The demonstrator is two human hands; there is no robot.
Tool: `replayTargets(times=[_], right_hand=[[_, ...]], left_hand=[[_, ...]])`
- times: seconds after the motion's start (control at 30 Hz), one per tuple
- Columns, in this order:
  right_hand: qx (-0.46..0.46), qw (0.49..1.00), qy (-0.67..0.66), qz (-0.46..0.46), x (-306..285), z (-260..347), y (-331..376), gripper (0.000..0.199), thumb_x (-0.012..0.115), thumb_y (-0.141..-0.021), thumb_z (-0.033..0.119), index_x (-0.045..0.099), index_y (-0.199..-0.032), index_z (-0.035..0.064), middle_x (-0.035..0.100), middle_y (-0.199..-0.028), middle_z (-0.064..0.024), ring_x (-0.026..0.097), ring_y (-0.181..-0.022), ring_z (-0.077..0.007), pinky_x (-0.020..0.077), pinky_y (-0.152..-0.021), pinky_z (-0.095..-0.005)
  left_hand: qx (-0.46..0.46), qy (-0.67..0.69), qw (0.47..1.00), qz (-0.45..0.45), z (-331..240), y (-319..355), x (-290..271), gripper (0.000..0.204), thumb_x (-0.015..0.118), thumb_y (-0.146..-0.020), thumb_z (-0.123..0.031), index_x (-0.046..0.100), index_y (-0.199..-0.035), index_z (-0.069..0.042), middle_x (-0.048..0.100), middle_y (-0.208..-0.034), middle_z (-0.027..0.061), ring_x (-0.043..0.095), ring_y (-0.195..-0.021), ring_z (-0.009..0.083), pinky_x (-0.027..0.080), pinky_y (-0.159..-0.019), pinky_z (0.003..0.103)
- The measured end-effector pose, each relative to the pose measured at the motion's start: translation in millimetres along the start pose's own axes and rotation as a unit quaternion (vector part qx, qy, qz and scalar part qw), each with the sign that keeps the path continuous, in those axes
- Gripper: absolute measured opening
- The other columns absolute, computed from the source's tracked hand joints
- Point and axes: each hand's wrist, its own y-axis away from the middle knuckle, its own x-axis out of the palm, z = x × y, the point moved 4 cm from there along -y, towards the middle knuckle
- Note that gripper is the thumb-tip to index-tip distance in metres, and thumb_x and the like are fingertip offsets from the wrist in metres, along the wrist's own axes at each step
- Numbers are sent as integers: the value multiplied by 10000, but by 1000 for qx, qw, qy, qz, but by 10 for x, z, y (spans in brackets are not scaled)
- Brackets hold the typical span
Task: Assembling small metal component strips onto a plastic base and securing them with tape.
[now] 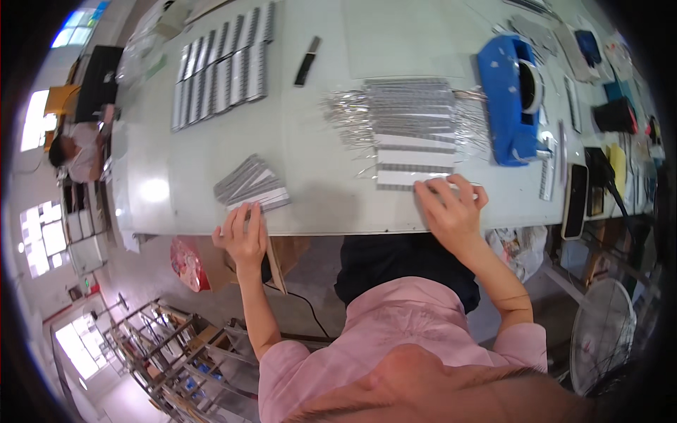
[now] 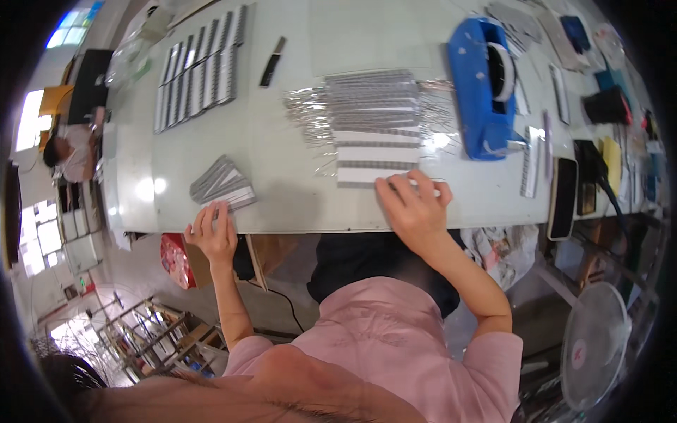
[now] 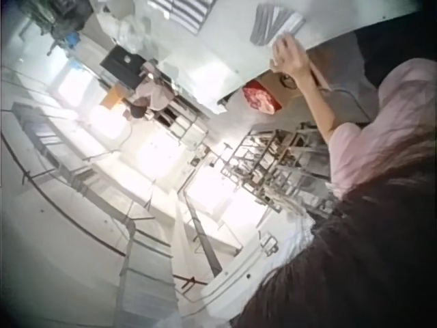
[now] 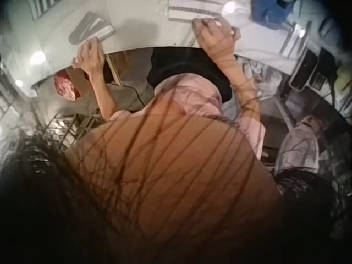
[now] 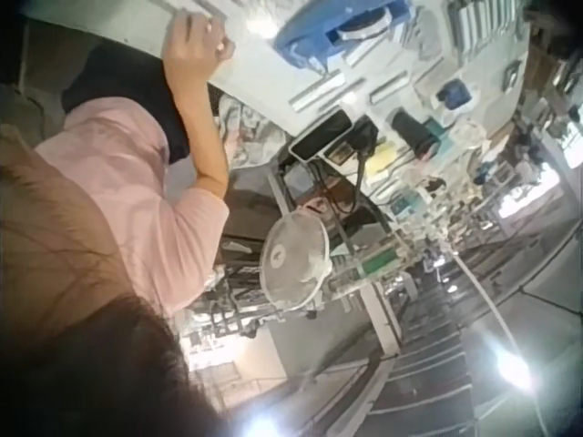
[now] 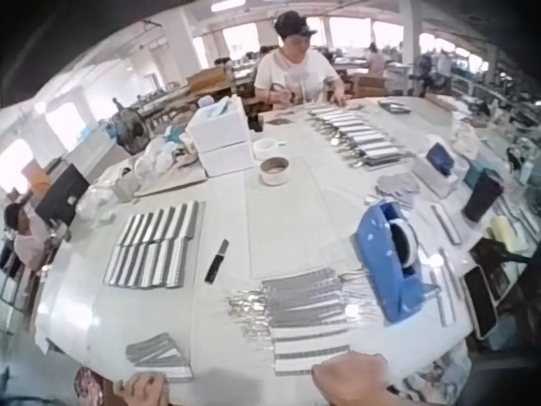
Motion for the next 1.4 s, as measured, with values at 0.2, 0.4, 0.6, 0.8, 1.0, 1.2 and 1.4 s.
replayTargets(times=[0.2, 0.4, 0.6, 0.8, 1.0, 1.2, 1.4], right_hand=[[16, 999, -47, 10, -124, 75, 251, 299, 741, -763, 191, 729, -1061, 199, 634, -1025, 75, 575, -1023, -166, 302, -904, -386], [66, 995, -75, -1, -348, -223, 517, 312, 775, -722, 181, 751, -1032, 200, 638, -941, 58, 588, -942, -181, 286, -866, -427], [124, 990, -60, -15, -400, -575, 584, 289, 792, -720, 127, 769, -1000, 196, 600, -860, 54, 567, -880, -191, 288, -821, -400], [99, 990, -95, -27, -236, -439, 518, 285, 789, -739, 150, 769, -1020, 197, 594, -846, 61, 566, -859, -174, 288, -812, -398], [22, 1000, -11, -18, -258, -376, 513, 309, 765, -780, 209, 749, -1086, 170, 581, -860, 63, 576, -862, -145, 306, -798, -378], [-42, 998, 41, -12, -263, -391, 490, 314, 754, -798, 233, 743, -1101, 153, 575, -873, 58, 582, -883, -140, 327, -781, -361], [32, 993, -115, 7, -288, -465, 272, 228, 762, -771, 163, 736, -996, 134, 590, -816, 24, 579, -836, -189, 342, -745, -367]], left_hand=[[42, 221, 974, 2, -1374, -352, -425, 288, 705, -855, -256, 729, -1140, -220, 619, -1158, 23, 555, -1144, 219, 371, -970, 429], [18, 419, 896, 146, -2416, -731, -443, 523, 763, -819, -298, 657, -1308, -147, 515, -1331, 126, 466, -1249, 342, 375, -1045, 525], [18, 376, 904, 201, -2476, -768, -399, 564, 750, -840, -350, 618, -1370, -207, 444, -1390, 151, 387, -1301, 370, 313, -1117, 574], [12, 372, 907, 196, -2499, -730, -392, 592, 748, -841, -388, 604, -1389, -214, 416, -1404, 177, 368, -1296, 397, 306, -1112, 591], [17, 374, 902, 214, -2479, -755, -418, 683, 767, -799, -471, 581, -1408, -225, 409, -1406, 178, 355, -1306, 396, 295, -1117, 583], [9, 341, 914, 218, -2529, -776, -396, 761, 778, -763, -528, 554, -1430, -238, 417, -1400, 153, 367, -1295, 371, 307, -1110, 567], [17, 331, 919, 212, -2480, -736, -384, 749, 761, -790, -507, 551, -1427, -172, 434, -1388, 148, 384, -1287, 360, 327, -1107, 552]])
